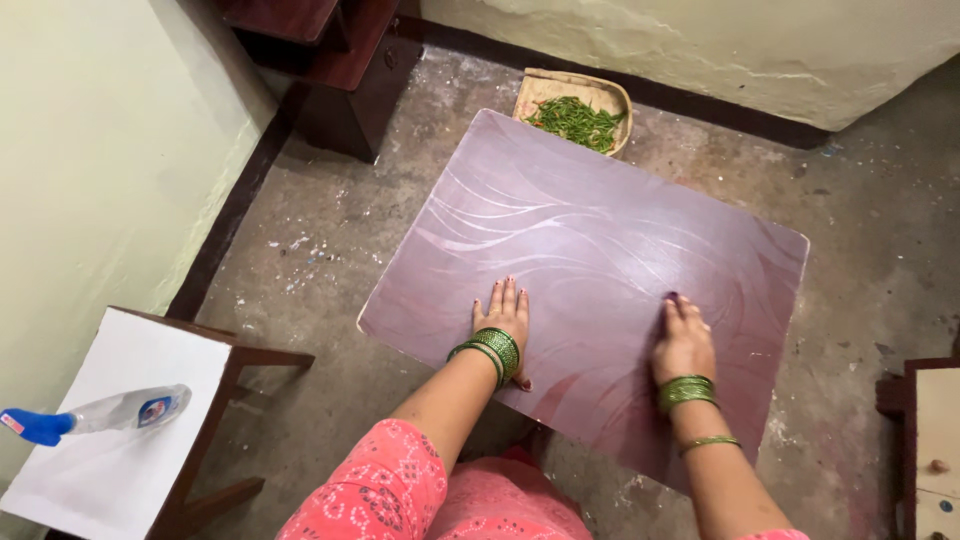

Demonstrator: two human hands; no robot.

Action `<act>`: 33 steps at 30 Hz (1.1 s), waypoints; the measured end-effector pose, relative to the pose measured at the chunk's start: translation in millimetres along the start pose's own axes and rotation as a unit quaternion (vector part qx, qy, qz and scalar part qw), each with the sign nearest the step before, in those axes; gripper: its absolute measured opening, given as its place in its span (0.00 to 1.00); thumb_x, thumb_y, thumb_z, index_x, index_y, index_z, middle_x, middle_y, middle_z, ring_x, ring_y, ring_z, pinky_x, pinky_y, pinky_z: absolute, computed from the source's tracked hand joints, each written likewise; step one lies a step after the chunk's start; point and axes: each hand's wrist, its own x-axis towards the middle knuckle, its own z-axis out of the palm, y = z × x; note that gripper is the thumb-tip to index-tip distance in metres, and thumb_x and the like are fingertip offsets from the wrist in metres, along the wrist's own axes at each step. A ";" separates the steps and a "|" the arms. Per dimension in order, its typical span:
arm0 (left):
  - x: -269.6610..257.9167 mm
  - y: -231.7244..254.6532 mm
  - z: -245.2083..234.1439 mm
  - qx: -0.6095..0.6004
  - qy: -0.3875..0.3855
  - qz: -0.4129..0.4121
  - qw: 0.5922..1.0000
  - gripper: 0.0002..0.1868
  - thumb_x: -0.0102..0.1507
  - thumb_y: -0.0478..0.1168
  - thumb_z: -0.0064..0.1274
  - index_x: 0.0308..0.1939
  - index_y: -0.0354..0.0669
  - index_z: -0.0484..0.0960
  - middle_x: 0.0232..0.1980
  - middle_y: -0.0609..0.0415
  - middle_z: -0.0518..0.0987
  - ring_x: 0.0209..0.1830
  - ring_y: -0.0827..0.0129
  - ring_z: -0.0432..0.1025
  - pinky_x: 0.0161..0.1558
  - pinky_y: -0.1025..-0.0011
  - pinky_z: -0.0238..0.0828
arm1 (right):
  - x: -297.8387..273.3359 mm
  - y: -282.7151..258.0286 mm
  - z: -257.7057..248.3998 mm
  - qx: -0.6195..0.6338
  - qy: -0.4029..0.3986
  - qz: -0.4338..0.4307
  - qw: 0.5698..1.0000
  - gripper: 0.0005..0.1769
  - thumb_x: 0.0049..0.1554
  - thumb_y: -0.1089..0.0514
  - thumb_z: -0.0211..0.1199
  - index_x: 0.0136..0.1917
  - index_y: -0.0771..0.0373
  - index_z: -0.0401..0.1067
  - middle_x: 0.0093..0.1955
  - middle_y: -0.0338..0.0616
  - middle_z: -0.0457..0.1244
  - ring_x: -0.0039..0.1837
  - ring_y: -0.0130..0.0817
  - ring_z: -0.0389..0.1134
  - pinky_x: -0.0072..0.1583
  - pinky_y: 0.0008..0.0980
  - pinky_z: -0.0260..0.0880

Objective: The person cleans a small table using a spray bottle and a purple cloth, then picks up the table and places it on a bed.

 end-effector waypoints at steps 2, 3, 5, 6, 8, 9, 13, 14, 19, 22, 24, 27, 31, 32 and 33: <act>-0.4 1.0 -0.8 0.005 -0.004 -0.003 1.000 0.89 0.38 0.66 0.79 0.81 0.37 0.28 0.84 0.37 0.24 0.85 0.47 0.24 0.77 0.41 0.34 | -8.8 31.3 -2.8 -0.017 0.014 0.027 0.999 0.31 0.56 0.68 0.51 0.72 0.59 0.69 0.78 0.50 0.58 0.78 0.50 0.57 0.78 0.44 0.54; -0.2 1.5 -1.3 0.007 -0.006 -0.005 1.000 0.89 0.38 0.66 0.79 0.81 0.37 0.28 0.84 0.37 0.24 0.85 0.47 0.25 0.77 0.41 0.34 | -13.8 44.9 -4.7 -0.026 0.021 0.041 0.999 0.31 0.57 0.68 0.50 0.73 0.59 0.69 0.78 0.50 0.57 0.78 0.50 0.57 0.79 0.44 0.54; 0.2 1.3 -2.6 0.009 -0.015 -0.003 1.000 0.88 0.39 0.67 0.78 0.80 0.38 0.27 0.84 0.36 0.23 0.84 0.46 0.24 0.77 0.41 0.33 | -23.9 67.8 -12.2 -0.054 0.010 0.058 0.997 0.30 0.57 0.67 0.50 0.72 0.61 0.69 0.79 0.51 0.57 0.78 0.50 0.57 0.78 0.44 0.53; 0.1 1.2 -3.2 0.010 -0.019 -0.002 1.000 0.88 0.39 0.67 0.78 0.80 0.38 0.26 0.83 0.36 0.23 0.84 0.46 0.23 0.77 0.42 0.33 | -30.4 74.0 -14.7 -0.068 0.004 0.068 0.995 0.29 0.57 0.66 0.50 0.72 0.62 0.68 0.79 0.52 0.56 0.78 0.50 0.57 0.78 0.44 0.53; -1.5 2.3 -3.0 0.011 -0.015 -0.002 1.000 0.88 0.39 0.66 0.79 0.81 0.37 0.27 0.84 0.35 0.23 0.85 0.46 0.24 0.77 0.41 0.33 | -44.2 79.5 -18.7 -0.069 0.008 0.087 0.994 0.29 0.59 0.65 0.50 0.73 0.61 0.68 0.79 0.50 0.56 0.78 0.48 0.57 0.77 0.44 0.54; -2.8 1.3 -3.3 0.009 -0.012 -0.004 1.000 0.88 0.39 0.66 0.79 0.81 0.36 0.27 0.84 0.35 0.24 0.85 0.46 0.24 0.77 0.41 0.33 | -48.9 78.9 -20.3 -0.068 0.010 0.093 0.993 0.29 0.59 0.64 0.49 0.73 0.61 0.68 0.79 0.49 0.56 0.78 0.48 0.57 0.77 0.44 0.54; -5.6 -5.3 3.8 -0.005 0.023 0.016 1.000 0.85 0.40 0.66 0.78 0.81 0.36 0.32 0.84 0.37 0.27 0.85 0.49 0.27 0.78 0.45 0.35 | -72.6 60.9 -17.9 -0.051 -0.004 0.121 0.991 0.25 0.63 0.61 0.49 0.72 0.60 0.68 0.80 0.48 0.56 0.78 0.48 0.56 0.74 0.44 0.57; -5.5 -10.4 10.4 -0.011 0.043 0.028 0.999 0.83 0.41 0.66 0.77 0.80 0.36 0.34 0.84 0.38 0.29 0.85 0.50 0.28 0.78 0.47 0.36 | -78.5 56.4 -16.5 -0.051 -0.008 0.122 0.991 0.26 0.62 0.61 0.49 0.72 0.60 0.68 0.79 0.47 0.56 0.78 0.48 0.56 0.73 0.44 0.58; 9.7 -58.5 53.8 -0.083 0.181 0.045 0.979 0.66 0.50 0.63 0.70 0.78 0.36 0.48 0.84 0.41 0.42 0.84 0.54 0.36 0.78 0.50 0.37 | -84.2 57.6 -9.3 -0.053 0.012 0.099 0.994 0.26 0.62 0.61 0.50 0.73 0.59 0.69 0.80 0.48 0.56 0.78 0.50 0.56 0.75 0.44 0.58; 6.6 -104.8 76.3 -0.125 0.293 -0.017 0.948 0.57 0.56 0.62 0.66 0.76 0.37 0.53 0.83 0.42 0.48 0.84 0.52 0.38 0.78 0.49 0.35 | -80.4 57.0 -1.3 -0.063 0.019 0.108 0.992 0.26 0.62 0.61 0.50 0.73 0.62 0.68 0.79 0.53 0.56 0.78 0.53 0.56 0.74 0.45 0.57; -4.3 -130.2 82.7 -0.136 0.344 -0.090 0.925 0.53 0.57 0.61 0.64 0.75 0.38 0.54 0.82 0.40 0.47 0.83 0.50 0.37 0.78 0.48 0.34 | -78.6 52.4 5.3 -0.071 0.026 0.116 0.990 0.27 0.62 0.62 0.51 0.73 0.64 0.68 0.79 0.56 0.56 0.77 0.55 0.56 0.74 0.46 0.57; -19.2 -153.3 84.2 -0.237 0.307 -0.228 0.893 0.61 0.53 0.64 0.67 0.77 0.37 0.50 0.82 0.40 0.46 0.83 0.51 0.36 0.77 0.51 0.35 | -75.5 36.4 17.4 -0.047 0.031 0.097 0.994 0.28 0.58 0.63 0.51 0.71 0.65 0.69 0.78 0.58 0.57 0.78 0.57 0.57 0.76 0.47 0.56; -24.5 -168.8 92.2 -0.323 0.286 -0.254 0.866 0.70 0.46 0.66 0.72 0.77 0.36 0.47 0.82 0.42 0.48 0.83 0.53 0.40 0.77 0.58 0.43 | -62.0 -16.5 46.6 -0.009 0.046 0.003 0.999 0.33 0.52 0.67 0.50 0.71 0.66 0.69 0.77 0.60 0.58 0.76 0.59 0.57 0.77 0.47 0.55; -24.8 -170.2 95.0 -0.326 0.284 -0.248 0.867 0.71 0.45 0.66 0.72 0.78 0.36 0.47 0.81 0.42 0.50 0.83 0.52 0.42 0.77 0.58 0.44 | -59.9 -36.0 53.2 0.000 0.050 -0.014 0.999 0.34 0.51 0.68 0.49 0.71 0.67 0.69 0.77 0.60 0.58 0.77 0.59 0.57 0.77 0.47 0.54; -24.0 -170.2 95.9 -0.328 0.283 -0.242 0.868 0.72 0.44 0.66 0.73 0.78 0.36 0.46 0.81 0.41 0.51 0.83 0.52 0.44 0.77 0.58 0.46 | -55.8 -54.8 56.5 0.004 0.040 -0.023 0.999 0.34 0.51 0.69 0.49 0.71 0.67 0.68 0.77 0.60 0.57 0.77 0.59 0.57 0.78 0.47 0.53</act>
